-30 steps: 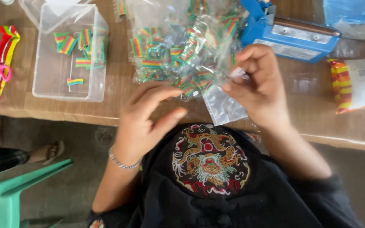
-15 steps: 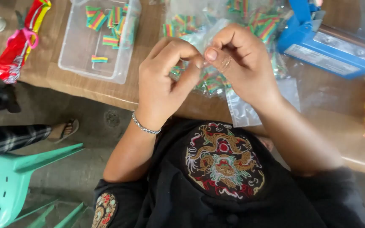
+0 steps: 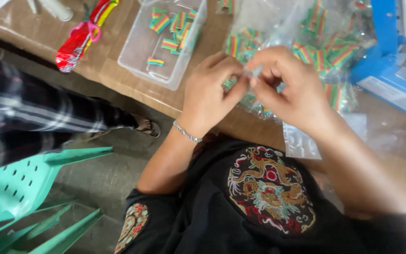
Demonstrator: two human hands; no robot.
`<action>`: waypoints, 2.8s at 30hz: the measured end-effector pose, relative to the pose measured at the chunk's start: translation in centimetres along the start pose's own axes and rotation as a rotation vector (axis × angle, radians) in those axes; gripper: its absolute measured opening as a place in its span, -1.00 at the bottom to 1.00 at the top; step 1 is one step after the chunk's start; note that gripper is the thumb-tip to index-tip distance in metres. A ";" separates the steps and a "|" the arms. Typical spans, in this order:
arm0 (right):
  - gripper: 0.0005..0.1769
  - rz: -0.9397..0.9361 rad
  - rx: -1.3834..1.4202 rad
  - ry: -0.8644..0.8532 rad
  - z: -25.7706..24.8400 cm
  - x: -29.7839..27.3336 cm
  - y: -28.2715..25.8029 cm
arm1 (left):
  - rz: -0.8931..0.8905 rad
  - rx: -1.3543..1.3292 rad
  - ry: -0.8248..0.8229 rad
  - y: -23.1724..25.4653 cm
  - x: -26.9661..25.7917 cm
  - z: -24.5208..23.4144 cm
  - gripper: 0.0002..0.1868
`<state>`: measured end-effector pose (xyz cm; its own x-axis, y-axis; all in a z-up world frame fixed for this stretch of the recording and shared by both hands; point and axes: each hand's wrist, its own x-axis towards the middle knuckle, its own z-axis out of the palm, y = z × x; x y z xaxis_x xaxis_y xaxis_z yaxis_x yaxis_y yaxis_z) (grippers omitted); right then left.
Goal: Packaging small colorful strips by sorting them into containers and bagging them before sealing with a heat sealer.
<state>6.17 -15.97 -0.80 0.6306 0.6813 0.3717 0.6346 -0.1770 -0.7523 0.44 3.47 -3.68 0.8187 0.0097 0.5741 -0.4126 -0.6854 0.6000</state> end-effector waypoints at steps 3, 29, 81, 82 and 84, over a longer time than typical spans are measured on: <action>-0.80 0.007 -0.058 -0.037 -1.0 -0.7 0.6 | -0.046 -0.210 -0.037 -1.6 1.0 -1.3 -0.92; -0.85 0.242 0.284 0.197 -7.7 1.0 5.6 | -0.653 0.741 -0.926 -16.9 6.4 -6.4 -0.70; -0.94 0.099 0.389 0.232 -1.8 0.5 2.0 | 0.176 -0.161 -0.309 5.8 6.9 -7.3 -0.90; -0.93 0.106 0.406 0.238 -1.8 0.6 1.9 | 0.267 -0.185 -0.278 6.6 7.1 -7.1 -0.90; -0.95 0.084 0.440 0.241 -1.9 0.5 1.6 | 0.335 -0.151 -0.267 5.6 7.2 -5.5 -0.88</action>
<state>8.36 -17.27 -0.72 0.7896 0.4848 0.3763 0.3617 0.1276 -0.9235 1.84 3.72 6.93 0.6963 -0.3965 0.5982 -0.7097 -0.5047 0.4915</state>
